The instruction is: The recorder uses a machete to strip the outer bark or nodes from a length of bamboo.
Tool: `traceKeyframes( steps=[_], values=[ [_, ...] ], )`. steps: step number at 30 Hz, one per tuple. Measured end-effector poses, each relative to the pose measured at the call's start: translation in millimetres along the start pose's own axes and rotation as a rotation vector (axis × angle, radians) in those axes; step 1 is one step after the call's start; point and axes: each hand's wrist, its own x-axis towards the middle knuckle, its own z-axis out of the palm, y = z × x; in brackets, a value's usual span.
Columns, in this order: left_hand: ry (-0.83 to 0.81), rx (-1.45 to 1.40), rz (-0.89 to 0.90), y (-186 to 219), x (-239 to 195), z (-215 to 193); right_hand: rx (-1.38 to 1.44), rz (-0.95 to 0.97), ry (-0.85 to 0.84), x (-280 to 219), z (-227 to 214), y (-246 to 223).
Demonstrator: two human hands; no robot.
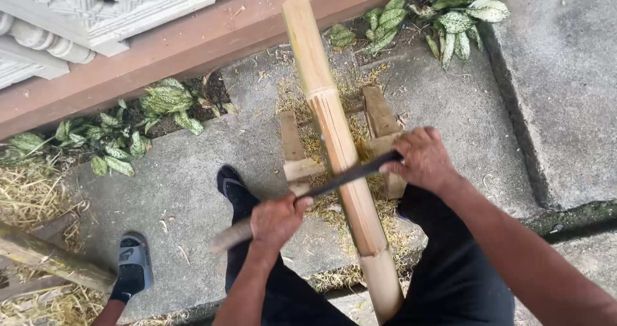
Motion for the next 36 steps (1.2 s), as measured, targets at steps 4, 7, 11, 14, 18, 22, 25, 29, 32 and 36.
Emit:
traceKeyframes(
  steps=[4,7,11,14,18,22,25,29,32,36],
  values=[
    [-0.163,0.036,-0.093,-8,82,-62,-0.074,0.061,-0.097,103,-24,20],
    [-0.113,0.038,-0.119,-15,124,-90,-0.123,0.094,-0.142,155,-37,34],
    [0.056,0.075,-0.091,-16,144,-103,-0.067,-0.008,0.045,180,-32,51],
    [0.073,0.102,-0.079,-18,141,-96,-0.089,-0.088,0.185,177,-25,56],
    [-0.066,0.063,-0.116,-11,112,-78,-0.105,-0.011,0.056,144,-24,39],
    [-0.11,0.079,-0.066,-5,54,-30,-0.102,0.05,-0.053,65,-13,20],
    [0.077,0.057,0.036,6,-6,16,-0.067,0.007,0.04,-18,4,5],
    [0.027,-0.042,0.106,23,-91,60,0.133,0.007,0.138,-127,37,-15],
    [0.039,-0.07,0.125,21,-94,62,0.155,0.014,0.121,-130,39,-17],
    [-0.047,0.023,0.029,-3,-24,32,0.09,-0.111,0.311,-43,19,0]
  ],
)
